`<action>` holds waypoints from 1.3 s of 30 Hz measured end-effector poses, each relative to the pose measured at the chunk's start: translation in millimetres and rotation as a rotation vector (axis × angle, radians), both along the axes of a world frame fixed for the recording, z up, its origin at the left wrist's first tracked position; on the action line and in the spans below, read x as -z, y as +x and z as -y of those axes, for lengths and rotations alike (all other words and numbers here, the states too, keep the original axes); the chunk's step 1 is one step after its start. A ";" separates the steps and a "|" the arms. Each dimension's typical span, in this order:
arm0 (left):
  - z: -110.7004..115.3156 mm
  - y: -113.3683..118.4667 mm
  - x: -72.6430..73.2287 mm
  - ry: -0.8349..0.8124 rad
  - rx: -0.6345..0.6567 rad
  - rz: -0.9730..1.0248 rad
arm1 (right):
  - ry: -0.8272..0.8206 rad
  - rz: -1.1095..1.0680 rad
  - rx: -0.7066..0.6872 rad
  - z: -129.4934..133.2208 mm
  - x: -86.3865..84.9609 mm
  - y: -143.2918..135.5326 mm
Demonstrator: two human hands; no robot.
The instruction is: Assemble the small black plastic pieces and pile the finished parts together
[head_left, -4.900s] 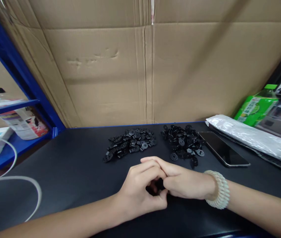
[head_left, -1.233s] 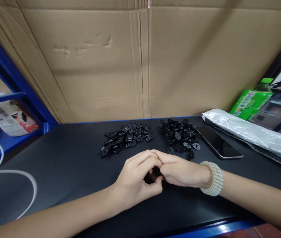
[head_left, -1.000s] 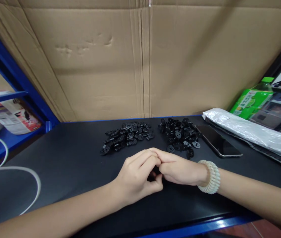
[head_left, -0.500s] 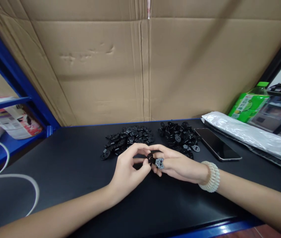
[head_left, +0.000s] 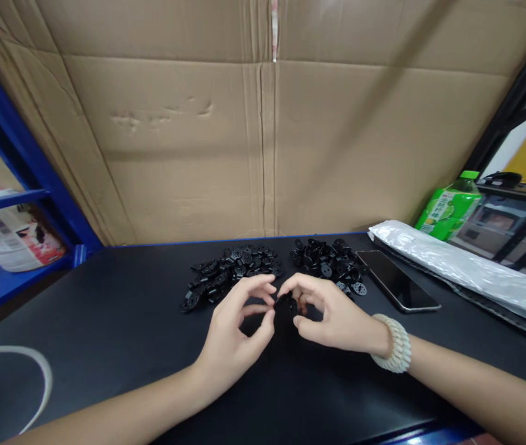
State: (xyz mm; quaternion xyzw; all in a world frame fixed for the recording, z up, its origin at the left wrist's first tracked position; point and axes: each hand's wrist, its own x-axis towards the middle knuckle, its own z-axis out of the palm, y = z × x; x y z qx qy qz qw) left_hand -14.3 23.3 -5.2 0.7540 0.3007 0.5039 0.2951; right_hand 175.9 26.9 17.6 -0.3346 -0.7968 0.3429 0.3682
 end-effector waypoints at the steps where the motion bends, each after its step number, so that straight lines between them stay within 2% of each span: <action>1: 0.0 -0.2 1.0 -0.007 -0.011 -0.001 | 0.117 0.064 0.049 -2.8 -4.1 5.8; 4: -1.9 -1.6 3.2 -0.019 -0.029 -0.097 | 0.373 0.203 0.234 -16.2 -16.9 30.2; 7: -3.8 -3.3 3.4 0.012 -0.038 -0.292 | 0.472 0.265 0.452 -33.9 -25.0 58.1; 11: -3.0 -4.4 2.4 0.095 -0.014 -0.530 | 0.552 0.278 0.504 -48.8 -26.9 77.5; 14: -1.3 -4.7 1.1 0.150 0.021 -0.653 | 0.553 0.227 0.506 -43.6 -26.6 70.1; 18: 0.7 -4.9 -2.4 0.189 -0.019 -0.793 | 0.434 0.118 0.409 -17.2 -24.2 42.9; 22: 5.0 -8.5 -3.9 0.199 -0.117 -0.899 | 0.223 0.118 0.158 8.8 -12.7 17.1; 27: 12.6 -16.4 -1.4 0.189 -0.182 -0.951 | 0.020 0.167 -0.079 15.7 8.1 2.2; 30: 16.2 -15.7 -3.6 0.180 -0.098 -0.928 | -0.073 0.157 -0.102 14.3 13.5 1.7; 34: 15.5 -11.0 -7.1 0.174 0.038 -0.795 | -0.168 0.113 -0.057 12.6 13.0 5.1; 39: 1.8 -7.0 0.5 0.035 -0.041 -0.628 | -0.270 0.059 0.004 9.7 14.4 5.7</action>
